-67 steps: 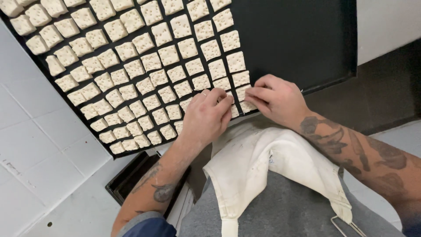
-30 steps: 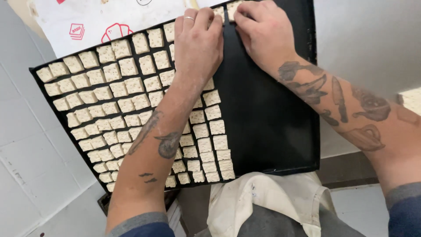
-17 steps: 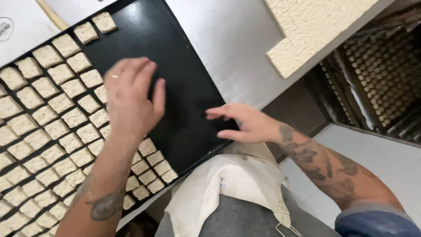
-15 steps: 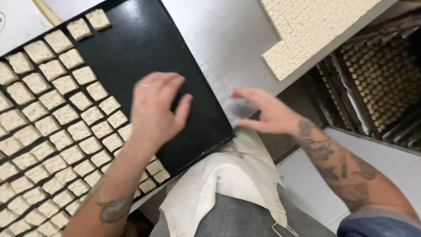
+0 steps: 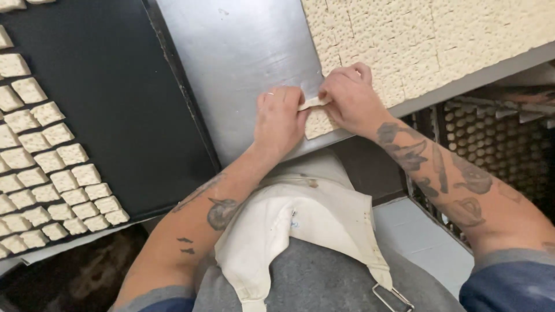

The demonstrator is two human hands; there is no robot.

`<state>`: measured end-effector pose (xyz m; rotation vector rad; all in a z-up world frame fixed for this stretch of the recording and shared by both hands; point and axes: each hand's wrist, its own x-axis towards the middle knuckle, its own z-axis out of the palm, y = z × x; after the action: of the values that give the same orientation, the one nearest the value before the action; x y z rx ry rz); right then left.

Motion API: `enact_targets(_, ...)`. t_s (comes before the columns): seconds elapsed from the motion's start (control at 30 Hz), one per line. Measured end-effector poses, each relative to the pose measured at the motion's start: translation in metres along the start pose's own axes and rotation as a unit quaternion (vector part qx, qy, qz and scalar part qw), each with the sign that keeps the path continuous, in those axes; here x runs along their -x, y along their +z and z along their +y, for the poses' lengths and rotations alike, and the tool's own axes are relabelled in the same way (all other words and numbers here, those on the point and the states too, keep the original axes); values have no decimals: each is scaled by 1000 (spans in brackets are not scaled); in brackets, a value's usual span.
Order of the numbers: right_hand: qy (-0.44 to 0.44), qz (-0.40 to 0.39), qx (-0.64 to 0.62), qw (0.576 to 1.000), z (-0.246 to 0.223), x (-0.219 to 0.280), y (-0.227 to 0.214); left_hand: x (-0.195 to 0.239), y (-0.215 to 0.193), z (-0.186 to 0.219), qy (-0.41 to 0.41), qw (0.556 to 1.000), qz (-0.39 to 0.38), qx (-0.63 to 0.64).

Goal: The person sits and arranges small, square pieces of dough onto a black baking tray. They pick up the dough pieces from a larger sheet on the table and place them in neat rows on the tray.

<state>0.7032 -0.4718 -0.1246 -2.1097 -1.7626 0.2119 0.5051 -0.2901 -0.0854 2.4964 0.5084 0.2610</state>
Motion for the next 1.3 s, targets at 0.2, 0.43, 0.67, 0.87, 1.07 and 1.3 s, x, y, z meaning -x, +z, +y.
enact_targets(0.2, 57, -107, -272, 955, -15, -11, -61, 21, -6, 12, -55, 984, -58, 159)
enact_targets(0.43, -25, -128, -120, 984, -22, 6, -42, 46, 22, 15, -20, 998, -25, 60)
enact_targets(0.67, 69, -38, -228, 970, -42, 12, -63, 49, -2, 29, 19, 980, 95, 171)
enact_targets(0.87, 100, -134, -196, 966, -64, 22, -68, 53, -13, 23, 58, 995, -1, 78)
enact_targets(1.07, 75, -121, -120, 983, -81, 47, -55, 65, 7, 3, 161, 985, -46, 50)
enact_targets(1.3, 71, -31, -98, 992, -88, 34, -41, 61, -30, 13, 186, 981, 50, -13)
